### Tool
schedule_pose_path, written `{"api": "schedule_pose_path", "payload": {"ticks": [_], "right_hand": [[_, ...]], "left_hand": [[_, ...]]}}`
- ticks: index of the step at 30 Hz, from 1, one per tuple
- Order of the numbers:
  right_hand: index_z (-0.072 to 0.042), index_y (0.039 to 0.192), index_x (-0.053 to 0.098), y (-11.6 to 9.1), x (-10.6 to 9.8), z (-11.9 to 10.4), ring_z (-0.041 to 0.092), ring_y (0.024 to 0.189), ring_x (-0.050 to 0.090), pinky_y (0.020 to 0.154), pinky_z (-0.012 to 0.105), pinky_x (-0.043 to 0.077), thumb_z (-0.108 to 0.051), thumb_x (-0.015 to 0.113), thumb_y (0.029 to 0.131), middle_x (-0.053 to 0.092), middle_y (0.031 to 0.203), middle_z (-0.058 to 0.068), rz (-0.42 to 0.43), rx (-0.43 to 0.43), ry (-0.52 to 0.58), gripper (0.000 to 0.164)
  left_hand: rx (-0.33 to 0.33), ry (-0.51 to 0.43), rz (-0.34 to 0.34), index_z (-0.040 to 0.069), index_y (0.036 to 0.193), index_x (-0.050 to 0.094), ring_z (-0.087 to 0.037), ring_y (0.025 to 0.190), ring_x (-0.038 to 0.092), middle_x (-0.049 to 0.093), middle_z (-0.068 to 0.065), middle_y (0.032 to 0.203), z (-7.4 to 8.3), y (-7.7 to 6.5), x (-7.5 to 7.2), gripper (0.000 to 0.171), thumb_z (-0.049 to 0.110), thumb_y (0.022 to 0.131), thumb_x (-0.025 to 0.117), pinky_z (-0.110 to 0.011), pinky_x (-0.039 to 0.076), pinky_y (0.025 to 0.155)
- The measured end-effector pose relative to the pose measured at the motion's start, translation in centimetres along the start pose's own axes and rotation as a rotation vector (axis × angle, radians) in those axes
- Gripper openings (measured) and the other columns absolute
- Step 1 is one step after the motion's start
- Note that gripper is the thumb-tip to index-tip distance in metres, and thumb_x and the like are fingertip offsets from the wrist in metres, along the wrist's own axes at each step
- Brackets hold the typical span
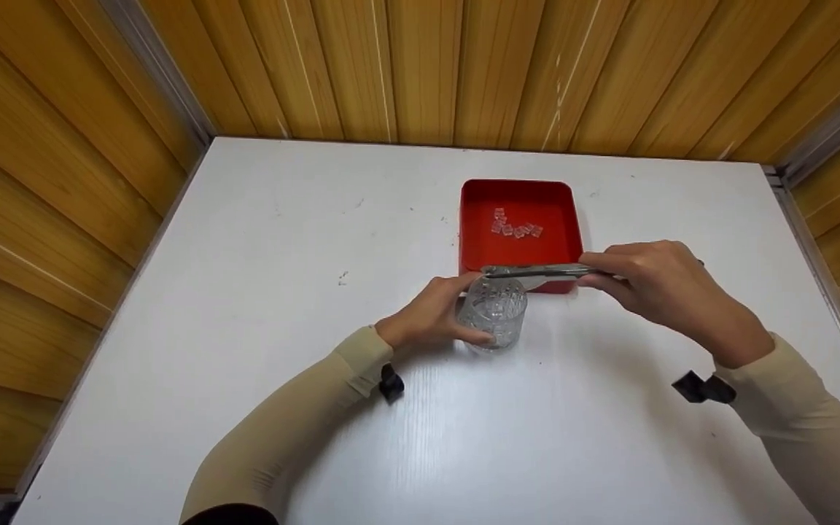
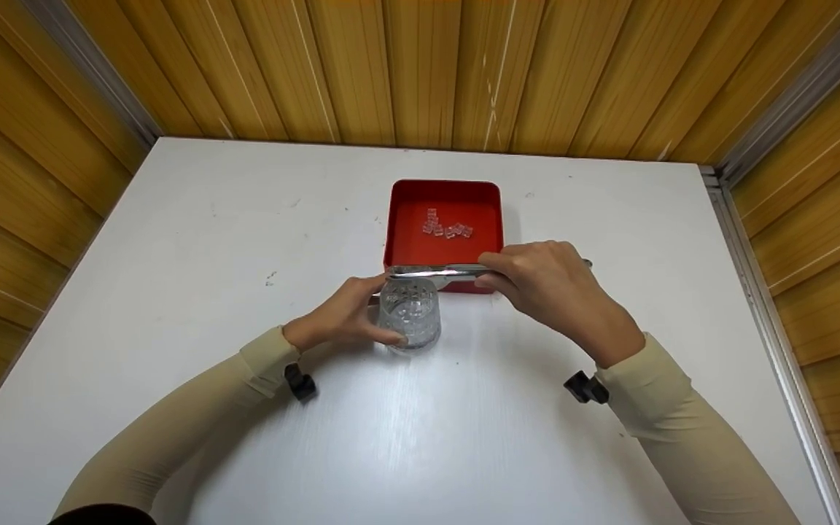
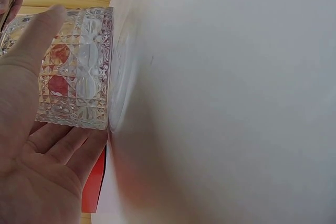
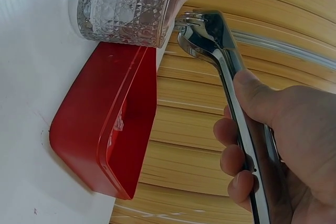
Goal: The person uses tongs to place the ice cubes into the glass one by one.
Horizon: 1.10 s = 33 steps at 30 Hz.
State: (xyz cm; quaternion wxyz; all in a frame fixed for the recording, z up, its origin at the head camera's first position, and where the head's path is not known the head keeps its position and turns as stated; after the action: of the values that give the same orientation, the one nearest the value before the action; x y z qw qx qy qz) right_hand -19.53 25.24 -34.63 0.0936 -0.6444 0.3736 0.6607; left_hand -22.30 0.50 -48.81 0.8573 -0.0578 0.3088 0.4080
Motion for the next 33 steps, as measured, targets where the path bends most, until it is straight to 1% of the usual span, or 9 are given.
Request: {"api": "schedule_pose_path", "payload": {"ticks": [4, 7, 11, 21, 23, 27, 30, 33], "right_hand": [[-0.014, 0.113, 0.079, -0.04, 0.02, -0.12, 0.004, 0.055, 0.048, 0.047, 0.024, 0.041, -0.012, 0.088, 0.08, 0.07, 0.075, -0.004, -0.006, 0.005, -0.001, 0.034], [-0.014, 0.113, 0.08, -0.05, 0.01, -0.21, 0.004, 0.056, 0.05, 0.047, 0.024, 0.042, -0.012, 0.089, 0.079, 0.072, 0.076, -0.003, -0.016, 0.009, -0.002, 0.035], [-0.012, 0.112, 0.08, 0.07, -0.01, -0.35, 0.005, 0.056, 0.052, 0.048, 0.024, 0.045, -0.012, 0.088, 0.08, 0.073, 0.078, -0.002, -0.02, 0.008, -0.005, 0.033], [-0.009, 0.11, 0.08, 0.23, 0.14, -0.57, 0.006, 0.056, 0.055, 0.048, 0.024, 0.045, -0.011, 0.089, 0.079, 0.074, 0.078, 0.0, -0.016, -0.005, -0.001, 0.032], [-0.009, 0.11, 0.08, 0.23, 0.14, -0.61, 0.006, 0.056, 0.055, 0.047, 0.024, 0.045, -0.011, 0.089, 0.079, 0.074, 0.078, 0.0, -0.015, -0.005, -0.001, 0.032], [-0.01, 0.11, 0.08, 0.22, 0.18, -0.67, 0.005, 0.055, 0.049, 0.047, 0.023, 0.041, -0.012, 0.089, 0.079, 0.073, 0.078, -0.001, -0.02, -0.006, 0.002, 0.033], [-0.012, 0.109, 0.079, 0.16, 0.28, -0.64, 0.004, 0.055, 0.047, 0.047, 0.023, 0.039, -0.014, 0.089, 0.079, 0.071, 0.078, -0.003, -0.02, -0.009, -0.001, 0.032], [-0.013, 0.109, 0.078, 0.08, 0.36, -0.53, 0.004, 0.056, 0.049, 0.047, 0.023, 0.041, -0.014, 0.089, 0.08, 0.071, 0.078, -0.004, -0.012, -0.01, -0.003, 0.031]], "left_hand": [[0.02, 0.006, 0.002, 0.012, 0.139, 0.057, -0.006, 0.106, 0.064, 0.07, 0.003, 0.121, 0.12, 0.12, 0.06, 0.078, 0.039, 0.074, 0.093, -0.019, 0.053, 0.093], [0.024, 0.006, 0.001, 0.013, 0.14, 0.057, -0.006, 0.107, 0.064, 0.07, 0.004, 0.121, 0.11, 0.16, 0.08, 0.079, 0.039, 0.075, 0.093, -0.02, 0.052, 0.094], [0.021, 0.009, 0.002, 0.014, 0.142, 0.055, -0.007, 0.107, 0.063, 0.07, 0.004, 0.123, 0.03, 0.11, 0.04, 0.081, 0.04, 0.075, 0.092, -0.021, 0.052, 0.095], [0.016, 0.023, 0.006, 0.014, 0.142, 0.055, -0.008, 0.107, 0.063, 0.07, 0.004, 0.124, -0.13, -0.08, 0.03, 0.08, 0.04, 0.076, 0.092, -0.021, 0.051, 0.096], [0.015, 0.028, 0.004, 0.014, 0.142, 0.055, -0.008, 0.108, 0.062, 0.07, 0.004, 0.124, -0.13, -0.08, 0.06, 0.08, 0.04, 0.076, 0.091, -0.022, 0.05, 0.096], [0.013, 0.037, 0.006, 0.014, 0.142, 0.055, -0.007, 0.107, 0.062, 0.069, 0.004, 0.124, -0.12, -0.11, 0.05, 0.08, 0.04, 0.076, 0.091, -0.021, 0.051, 0.096], [0.013, 0.013, 0.006, 0.014, 0.141, 0.056, -0.007, 0.106, 0.063, 0.069, 0.004, 0.124, -0.06, -0.08, 0.06, 0.079, 0.039, 0.076, 0.092, -0.02, 0.052, 0.095], [0.013, -0.003, 0.005, 0.013, 0.14, 0.057, -0.007, 0.106, 0.064, 0.07, 0.003, 0.123, 0.0, -0.04, 0.08, 0.078, 0.038, 0.075, 0.093, -0.019, 0.052, 0.095]]}}
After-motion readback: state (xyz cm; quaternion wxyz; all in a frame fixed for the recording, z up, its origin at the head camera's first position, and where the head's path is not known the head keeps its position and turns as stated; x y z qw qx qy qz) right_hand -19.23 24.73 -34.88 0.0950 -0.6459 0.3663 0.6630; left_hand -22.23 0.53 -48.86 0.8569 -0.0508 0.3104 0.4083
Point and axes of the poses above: each hand's wrist, its own y-axis towards the middle knuckle, its own x-axis out of the palm, z = x × y, the point moved 5 cm from there along y, towards the middle knuckle
